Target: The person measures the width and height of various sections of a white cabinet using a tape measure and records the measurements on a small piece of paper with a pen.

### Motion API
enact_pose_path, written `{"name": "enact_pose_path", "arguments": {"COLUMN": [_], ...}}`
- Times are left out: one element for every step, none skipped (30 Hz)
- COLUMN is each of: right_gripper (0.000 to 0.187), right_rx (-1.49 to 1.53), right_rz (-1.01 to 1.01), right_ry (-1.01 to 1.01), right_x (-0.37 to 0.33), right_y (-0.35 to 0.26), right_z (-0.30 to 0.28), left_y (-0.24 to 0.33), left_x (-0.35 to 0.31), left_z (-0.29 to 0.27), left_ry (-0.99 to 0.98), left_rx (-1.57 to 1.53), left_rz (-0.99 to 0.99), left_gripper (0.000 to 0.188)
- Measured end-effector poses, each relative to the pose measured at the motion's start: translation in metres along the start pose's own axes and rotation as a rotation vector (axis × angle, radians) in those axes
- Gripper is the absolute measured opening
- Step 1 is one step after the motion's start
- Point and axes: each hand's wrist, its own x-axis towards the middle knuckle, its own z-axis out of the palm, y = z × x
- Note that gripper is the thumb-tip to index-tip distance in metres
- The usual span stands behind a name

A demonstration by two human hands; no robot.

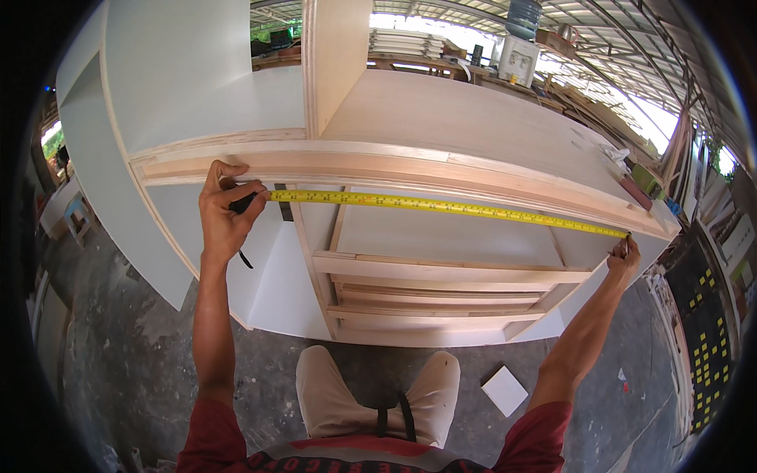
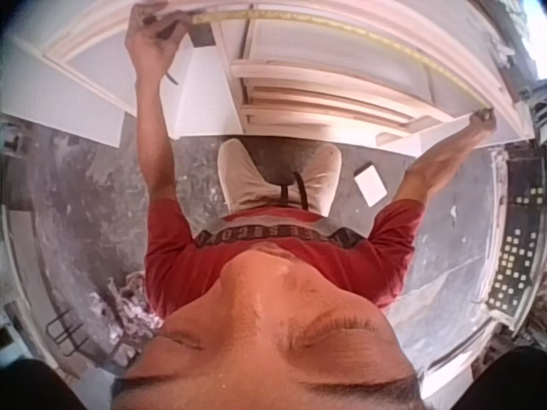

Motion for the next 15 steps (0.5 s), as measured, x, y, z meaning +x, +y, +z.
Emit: {"name": "enact_pose_path", "arguments": {"right_gripper": [0.009,0.008,0.008,0.008,0.007,0.007,0.007,0.007,0.007,0.008,0.009,0.010,0.011,0.011,0.011], "right_rx": [0.004,0.009,0.011,0.013,0.015,0.012,0.008,0.005,-0.009,-0.022,-0.035,-0.040,-0.044,-0.048,-0.048], "right_rz": [0.008,0.016,0.013,0.009,0.006,0.002,-0.002,-0.005,-0.011,-0.017,-0.022,-0.024,-0.026,-0.028,-0.027], "right_ry": [0.000,-0.001,0.003,0.007,0.011,0.014,0.018,0.020,0.016,0.011,0.006,0.005,0.003,0.001,-0.008], "right_x": [0.0000,0.0002,0.0023,0.0045,0.0066,0.0051,0.0034,0.0016,0.0018,0.0021,0.0024,0.0020,0.0015,0.0009,-0.0003], "right_y": [-0.0003,-0.0008,-0.0014,-0.0012,-0.0023,-0.0014,0.0001,0.0011,0.0004,0.0004,0.0001,-0.0001,0.0003,0.0010,0.0017], "right_z": [-0.0001,0.0000,-0.0005,-0.0007,-0.0009,-0.0004,-0.0001,0.0001,-0.0005,-0.0010,-0.0013,-0.0010,-0.0007,-0.0003,-0.0001], "left_y": [-0.0014,-0.0023,-0.0025,-0.0025,-0.0023,-0.0020,-0.0015,-0.0013,-0.0017,-0.0023,-0.0024,-0.0020,-0.0012,-0.0008,-0.0007], "left_x": [-0.0001,-0.0002,-0.0002,-0.0005,-0.0004,-0.0005,-0.0004,0.0002,0.0006,0.0010,0.0013,0.0013,0.0013,0.0011,0.0010], "left_z": [0.0005,0.0006,0.0007,0.0007,0.0010,0.0014,0.0019,0.0023,0.0025,0.0025,0.0026,0.0025,0.0017,0.0009,0.0002], "left_ry": [0.004,0.008,0.009,0.009,0.010,0.012,0.014,0.016,0.016,0.016,0.017,0.011,0.005,-0.001,-0.004], "left_rx": [0.012,0.024,0.025,0.026,0.027,0.021,0.016,0.011,0.004,-0.004,-0.010,-0.010,-0.009,-0.007,-0.002], "left_rz": [0.014,0.028,0.025,0.022,0.019,0.021,0.023,0.025,0.031,0.037,0.043,0.034,0.025,0.016,0.013], "left_gripper": [0.018,0.018,0.019,0.019,0.019,0.019,0.020,0.020,0.020,0.020,0.020,0.019,0.019,0.019,0.019]}}
